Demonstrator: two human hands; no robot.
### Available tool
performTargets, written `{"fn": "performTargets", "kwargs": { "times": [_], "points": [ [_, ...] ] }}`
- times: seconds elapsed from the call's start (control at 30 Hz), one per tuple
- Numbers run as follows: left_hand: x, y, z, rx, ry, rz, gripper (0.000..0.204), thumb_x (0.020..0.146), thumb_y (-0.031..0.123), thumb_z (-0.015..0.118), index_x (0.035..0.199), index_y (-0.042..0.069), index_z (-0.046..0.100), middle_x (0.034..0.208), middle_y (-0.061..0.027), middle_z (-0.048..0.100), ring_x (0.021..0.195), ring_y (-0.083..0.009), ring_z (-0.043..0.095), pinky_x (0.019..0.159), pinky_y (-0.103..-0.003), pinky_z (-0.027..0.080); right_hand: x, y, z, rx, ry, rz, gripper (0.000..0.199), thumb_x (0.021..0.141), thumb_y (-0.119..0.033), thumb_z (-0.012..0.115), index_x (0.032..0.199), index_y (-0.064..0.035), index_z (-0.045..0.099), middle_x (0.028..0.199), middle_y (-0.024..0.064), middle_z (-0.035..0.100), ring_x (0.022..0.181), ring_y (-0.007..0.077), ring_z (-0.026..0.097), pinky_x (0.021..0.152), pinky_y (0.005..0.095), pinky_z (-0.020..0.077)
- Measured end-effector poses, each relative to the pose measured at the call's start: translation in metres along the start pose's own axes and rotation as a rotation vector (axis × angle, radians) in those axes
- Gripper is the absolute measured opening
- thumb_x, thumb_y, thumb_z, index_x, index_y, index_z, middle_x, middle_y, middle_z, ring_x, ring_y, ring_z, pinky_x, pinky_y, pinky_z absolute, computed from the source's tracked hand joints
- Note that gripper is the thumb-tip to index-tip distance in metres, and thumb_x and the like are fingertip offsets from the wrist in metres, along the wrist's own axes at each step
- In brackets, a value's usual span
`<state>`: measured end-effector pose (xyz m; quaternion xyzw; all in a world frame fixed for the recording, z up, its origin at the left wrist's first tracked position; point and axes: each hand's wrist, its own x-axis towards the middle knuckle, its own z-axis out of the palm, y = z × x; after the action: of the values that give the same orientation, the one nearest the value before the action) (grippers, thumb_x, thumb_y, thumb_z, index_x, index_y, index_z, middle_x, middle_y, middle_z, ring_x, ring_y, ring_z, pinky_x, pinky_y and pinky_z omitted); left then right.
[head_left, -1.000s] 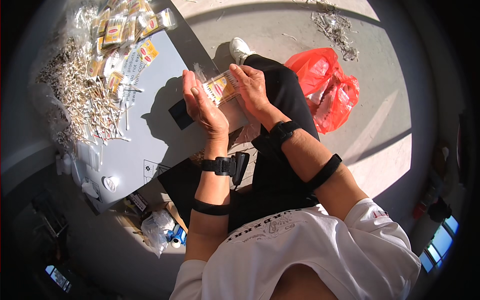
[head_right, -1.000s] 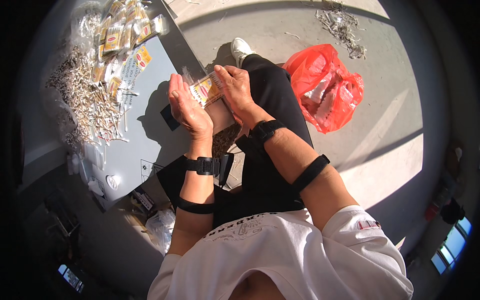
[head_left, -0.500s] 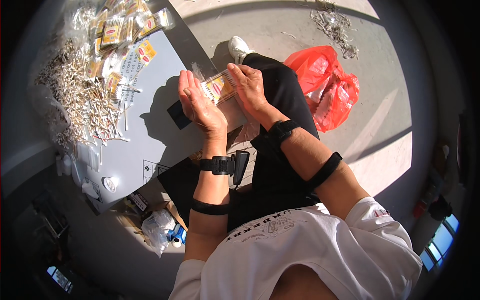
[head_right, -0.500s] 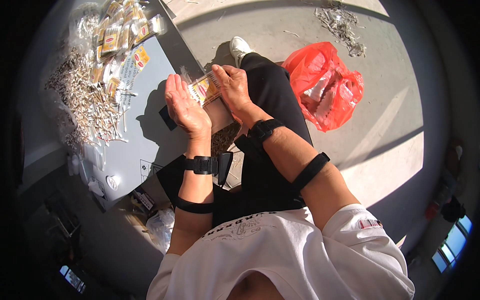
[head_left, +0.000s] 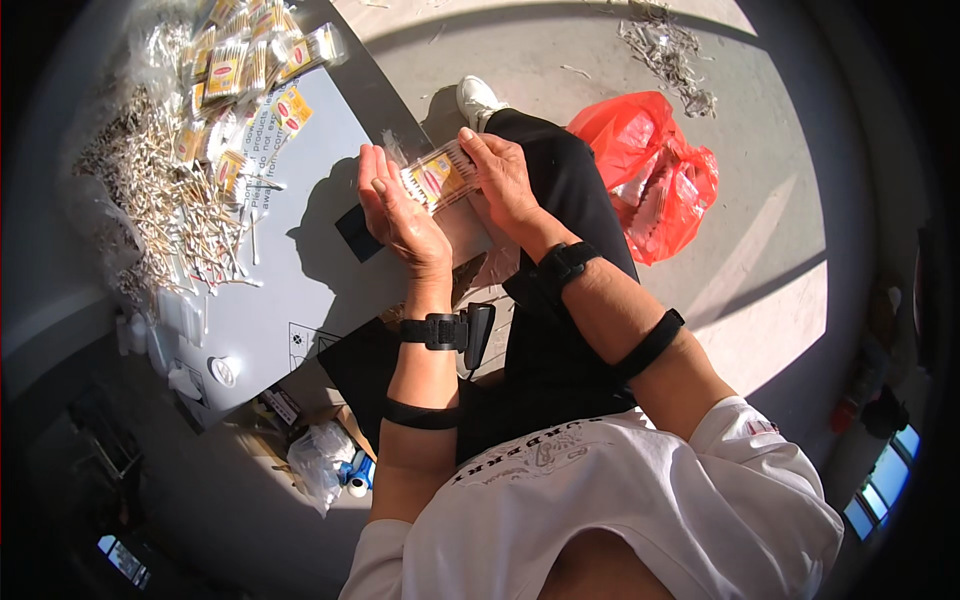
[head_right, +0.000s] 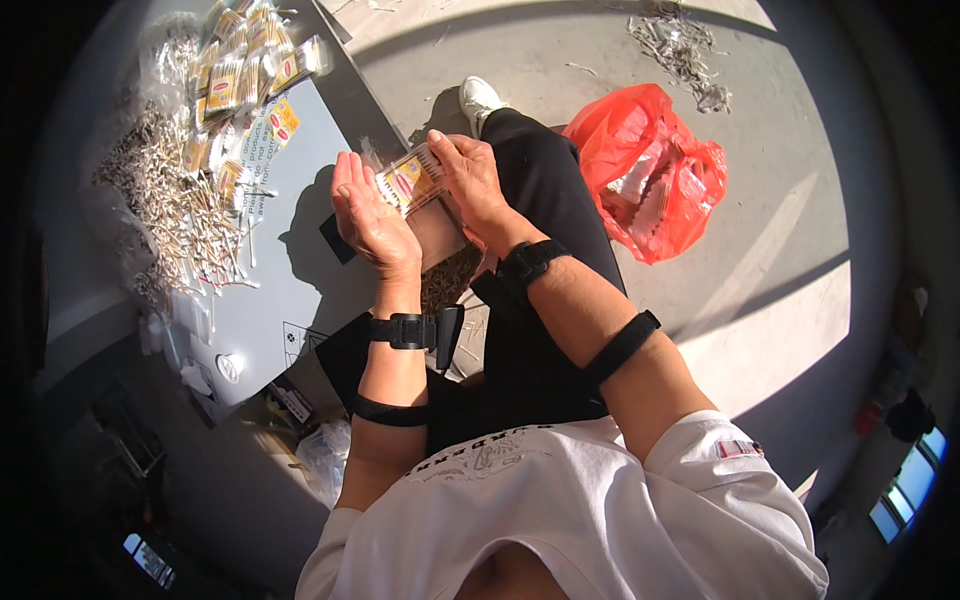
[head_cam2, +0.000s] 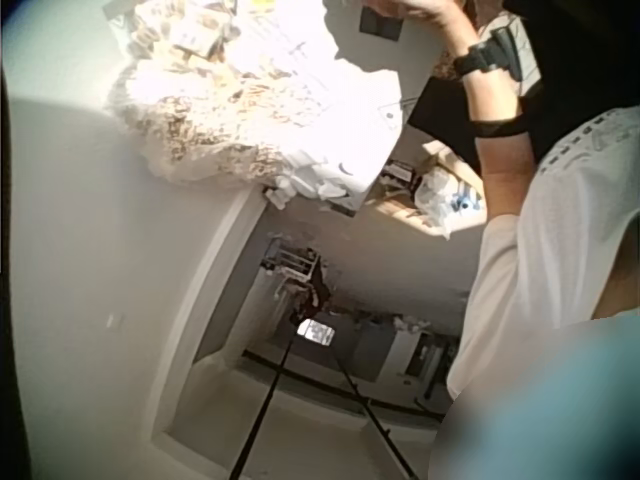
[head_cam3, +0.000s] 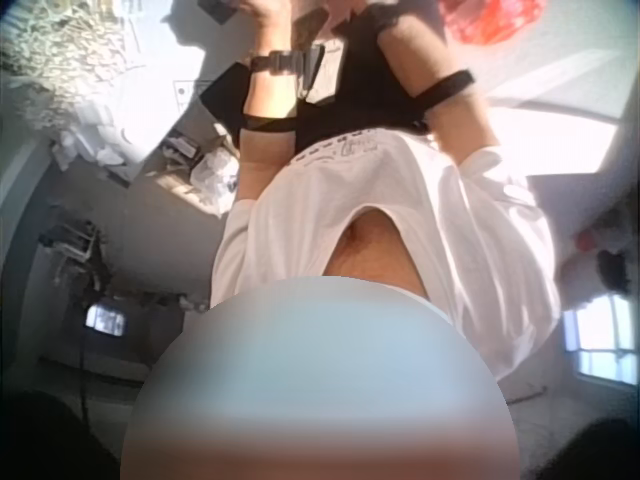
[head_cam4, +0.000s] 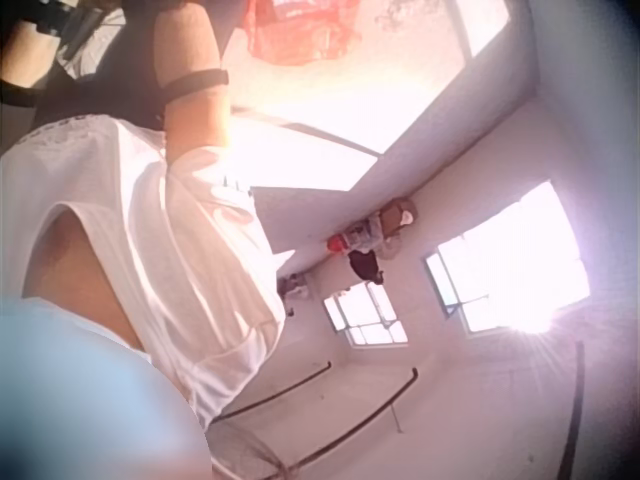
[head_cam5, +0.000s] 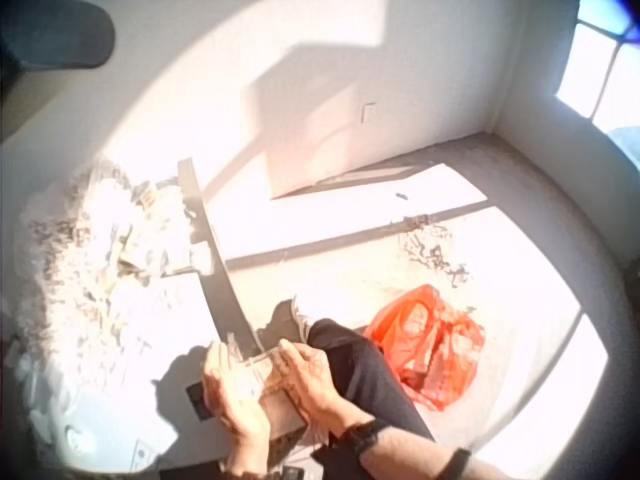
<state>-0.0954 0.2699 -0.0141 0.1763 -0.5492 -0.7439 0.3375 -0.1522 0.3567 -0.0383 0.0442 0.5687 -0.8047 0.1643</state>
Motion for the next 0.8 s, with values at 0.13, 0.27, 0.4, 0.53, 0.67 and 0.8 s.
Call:
{"fn": "performTargets", "kwargs": {
  "times": [0.13,0.27,0.4,0.53,0.67,0.8],
  "points": [
    [0.0,0.002,-0.006,0.006,0.015,0.0,0.066,0.101,0.044,0.041,0.142,-0.007,0.03,0.149,-0.0228,0.031,0.141,-0.0304,0.029,0.118,-0.043,0.02,-0.008,-0.013,-0.006,0.026,0.038,0.243,0.031,0.091,-0.038,0.066,0.08,-0.0094,0.063,0.064,-0.0059,0.05,0.055,0.0046,0.041,0.048,0.0232,0.0316],
    [-0.004,0.004,-0.005,-0.004,0.027,0.005,0.067,0.101,0.043,0.041,0.143,-0.007,0.029,0.148,-0.0265,0.029,0.141,-0.0315,0.028,0.118,-0.043,0.019,-0.012,-0.01,-0.014,0.281,0.056,0.395,0.027,0.089,-0.034,0.067,0.078,-0.0114,0.058,0.065,-0.0024,0.048,0.053,0.0081,0.038,0.047,0.0238,0.0282],
    [-0.011,0.005,-0.004,0.016,0.038,0.001,0.068,0.101,0.044,0.041,0.143,-0.007,0.027,0.149,-0.0276,0.027,0.142,-0.032,0.025,0.118,-0.043,0.017,-0.021,-0.008,-0.012,0.455,0.083,0.456,0.022,0.09,-0.026,0.064,0.077,-0.0122,0.054,0.069,-0.001,0.046,0.055,0.0092,0.036,0.048,0.0242,0.0267],
    [-0.013,0.007,-0.002,0.008,0.018,-0.015,0.069,0.1,0.045,0.041,0.144,-0.007,0.026,0.151,-0.0278,0.025,0.143,-0.0319,0.024,0.118,-0.042,0.017,-0.024,-0.004,-0.015,0.522,0.074,0.429,0.021,0.091,-0.021,0.063,0.076,-0.0116,0.052,0.07,-0.0012,0.046,0.056,0.0092,0.037,0.049,0.0239,0.0273],
    [-0.013,0.006,-0.002,0.003,0.022,-0.017,0.069,0.1,0.045,0.042,0.144,-0.006,0.027,0.151,-0.0265,0.025,0.143,-0.0313,0.024,0.118,-0.042,0.017,-0.026,-0.007,-0.014,0.554,0.046,0.402,0.019,0.09,-0.017,0.062,0.075,-0.0108,0.051,0.069,-0.0014,0.046,0.056,0.0087,0.037,0.049,0.0232,0.0271],
    [-0.013,0.004,-0.004,0.016,0.016,-0.005,0.068,0.1,0.044,0.042,0.144,-0.006,0.027,0.151,-0.0246,0.026,0.142,-0.0306,0.025,0.118,-0.042,0.017,-0.025,-0.009,-0.015,0.527,0.037,0.435,0.019,0.09,-0.015,0.062,0.075,-0.0115,0.051,0.068,-0.0025,0.045,0.056,0.0073,0.037,0.048,0.0213,0.0258]
  ]
}}
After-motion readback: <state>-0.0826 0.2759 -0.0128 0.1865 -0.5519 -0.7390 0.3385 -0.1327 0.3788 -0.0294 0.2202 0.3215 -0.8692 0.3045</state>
